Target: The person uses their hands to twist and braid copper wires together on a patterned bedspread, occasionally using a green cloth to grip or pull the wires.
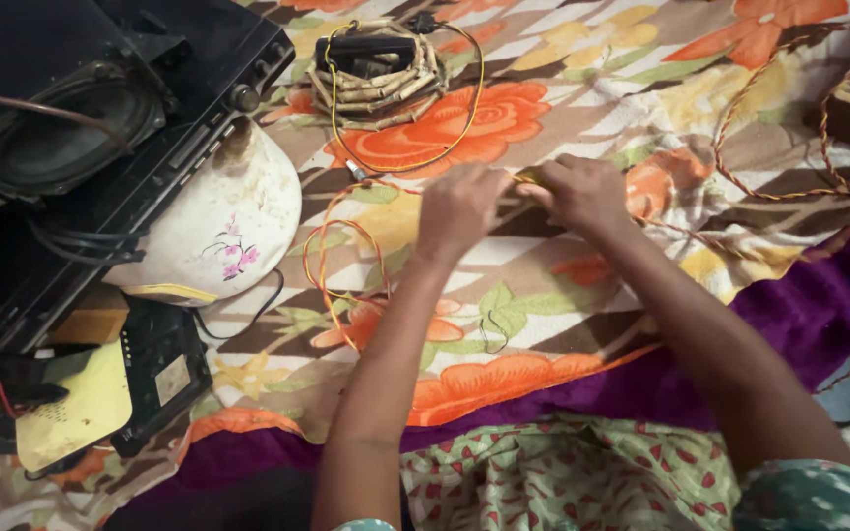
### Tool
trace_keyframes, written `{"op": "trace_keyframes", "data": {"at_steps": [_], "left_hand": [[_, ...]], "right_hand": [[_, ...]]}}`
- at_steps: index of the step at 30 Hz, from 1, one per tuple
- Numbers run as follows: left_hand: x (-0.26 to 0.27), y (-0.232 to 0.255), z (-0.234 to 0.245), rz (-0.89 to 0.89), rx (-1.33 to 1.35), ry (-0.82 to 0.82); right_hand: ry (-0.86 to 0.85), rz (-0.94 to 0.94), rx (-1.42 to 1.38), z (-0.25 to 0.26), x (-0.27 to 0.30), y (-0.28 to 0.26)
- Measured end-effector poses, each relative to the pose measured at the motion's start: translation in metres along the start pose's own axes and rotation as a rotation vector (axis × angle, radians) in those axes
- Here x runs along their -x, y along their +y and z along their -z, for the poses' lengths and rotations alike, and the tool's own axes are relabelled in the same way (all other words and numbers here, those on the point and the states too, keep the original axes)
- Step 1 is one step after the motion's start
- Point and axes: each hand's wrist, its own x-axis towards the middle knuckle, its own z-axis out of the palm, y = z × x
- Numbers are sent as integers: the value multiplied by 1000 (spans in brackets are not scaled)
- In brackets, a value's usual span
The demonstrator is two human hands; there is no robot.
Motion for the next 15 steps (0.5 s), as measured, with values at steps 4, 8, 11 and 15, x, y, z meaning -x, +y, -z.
{"op": "trace_keyframes", "data": {"at_steps": [4, 8, 11, 15], "left_hand": [[1, -27, 24, 89, -102, 51], [24, -30, 18, 47, -26, 94], [42, -53, 26, 105, -49, 184], [72, -64, 26, 248, -135, 59]], "right_hand": [[-110, 65, 181, 17, 44, 38], [-265, 21, 300, 24, 82, 88], [-412, 44, 529, 37, 95, 133], [-370, 194, 551, 51, 85, 150]]}}
